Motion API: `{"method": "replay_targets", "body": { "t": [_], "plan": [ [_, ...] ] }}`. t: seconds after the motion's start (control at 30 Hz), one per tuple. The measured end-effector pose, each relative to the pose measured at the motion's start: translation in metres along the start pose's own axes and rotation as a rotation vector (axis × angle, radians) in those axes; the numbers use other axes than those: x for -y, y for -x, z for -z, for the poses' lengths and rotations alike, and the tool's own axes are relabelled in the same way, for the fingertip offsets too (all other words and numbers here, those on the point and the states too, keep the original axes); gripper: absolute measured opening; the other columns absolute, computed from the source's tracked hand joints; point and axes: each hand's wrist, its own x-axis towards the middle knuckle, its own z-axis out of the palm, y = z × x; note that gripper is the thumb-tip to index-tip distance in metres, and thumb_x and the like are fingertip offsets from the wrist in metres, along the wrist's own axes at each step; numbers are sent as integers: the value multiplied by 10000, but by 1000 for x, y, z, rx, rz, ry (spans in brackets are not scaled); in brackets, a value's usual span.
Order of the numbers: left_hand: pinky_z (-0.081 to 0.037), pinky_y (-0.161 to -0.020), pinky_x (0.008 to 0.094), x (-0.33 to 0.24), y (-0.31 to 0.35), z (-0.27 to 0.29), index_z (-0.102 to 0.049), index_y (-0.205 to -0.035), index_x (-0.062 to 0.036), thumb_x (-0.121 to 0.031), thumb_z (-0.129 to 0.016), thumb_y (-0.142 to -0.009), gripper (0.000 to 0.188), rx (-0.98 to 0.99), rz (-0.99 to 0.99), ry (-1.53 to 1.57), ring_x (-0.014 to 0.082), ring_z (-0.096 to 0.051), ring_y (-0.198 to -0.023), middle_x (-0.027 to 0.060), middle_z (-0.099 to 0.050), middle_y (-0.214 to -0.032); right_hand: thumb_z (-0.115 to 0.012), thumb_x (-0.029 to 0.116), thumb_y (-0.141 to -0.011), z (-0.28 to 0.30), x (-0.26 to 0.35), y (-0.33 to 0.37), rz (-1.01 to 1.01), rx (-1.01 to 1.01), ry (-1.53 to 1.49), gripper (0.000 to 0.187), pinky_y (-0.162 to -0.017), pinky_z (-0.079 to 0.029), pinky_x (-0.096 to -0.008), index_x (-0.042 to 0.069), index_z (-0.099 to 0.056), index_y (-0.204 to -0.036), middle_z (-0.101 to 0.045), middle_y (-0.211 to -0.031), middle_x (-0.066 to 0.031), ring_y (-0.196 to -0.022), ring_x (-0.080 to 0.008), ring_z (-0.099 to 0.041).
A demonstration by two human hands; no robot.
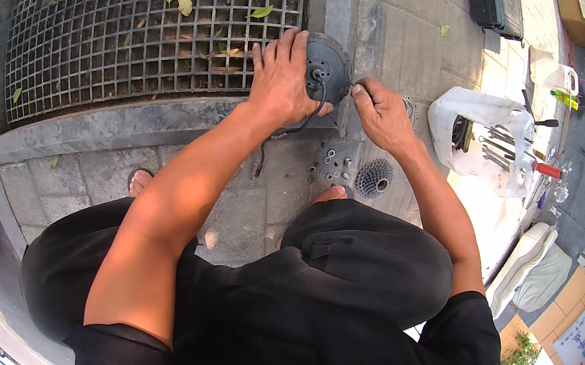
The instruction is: The person assembles a bicycle wheel by hand, inserting small metal components into a hub and attaching a brake disc to the wheel. The person then places the assembled wheel on the ground.
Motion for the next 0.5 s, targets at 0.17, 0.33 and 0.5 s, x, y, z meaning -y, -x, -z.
{"method": "replay_targets", "body": {
  "t": [0.17, 0.33, 0.5],
  "plan": [
    [-171, -1317, 644, -4, -2, 0, -247, -1654, 4, -461, -1018, -587, 1396, 15, -27, -23, 422, -278, -1580, 216, -308, -1692, -538, 340, -1103, 32, -24, -36, 118, 94, 58, 343, -875, -522, -486, 24, -661, -1157, -688, -1036, -248, -1014, -461, -664],
    [-166, -1325, 633, -2, 0, 3, -248, -1658, -4, -465, -1018, -592, 1393, 24, -14, -27, 418, -273, -1584, 204, -303, -1701, -537, 351, -1104, 38, -22, -56, 154, 167, 80, 358, -888, -516, -490, 21, -658, -1167, -686, -1055, -254, -1032, -474, -653],
    [-151, -1326, 640, -3, -1, 2, -241, -1661, -11, -470, -1017, -590, 1400, 40, -8, -32, 418, -265, -1587, 203, -301, -1701, -535, 322, -1094, 40, -20, -66, 199, 230, 113, 336, -876, -510, -509, 9, -648, -1133, -678, -1038, -262, -1014, -486, -641]
  ]
}}
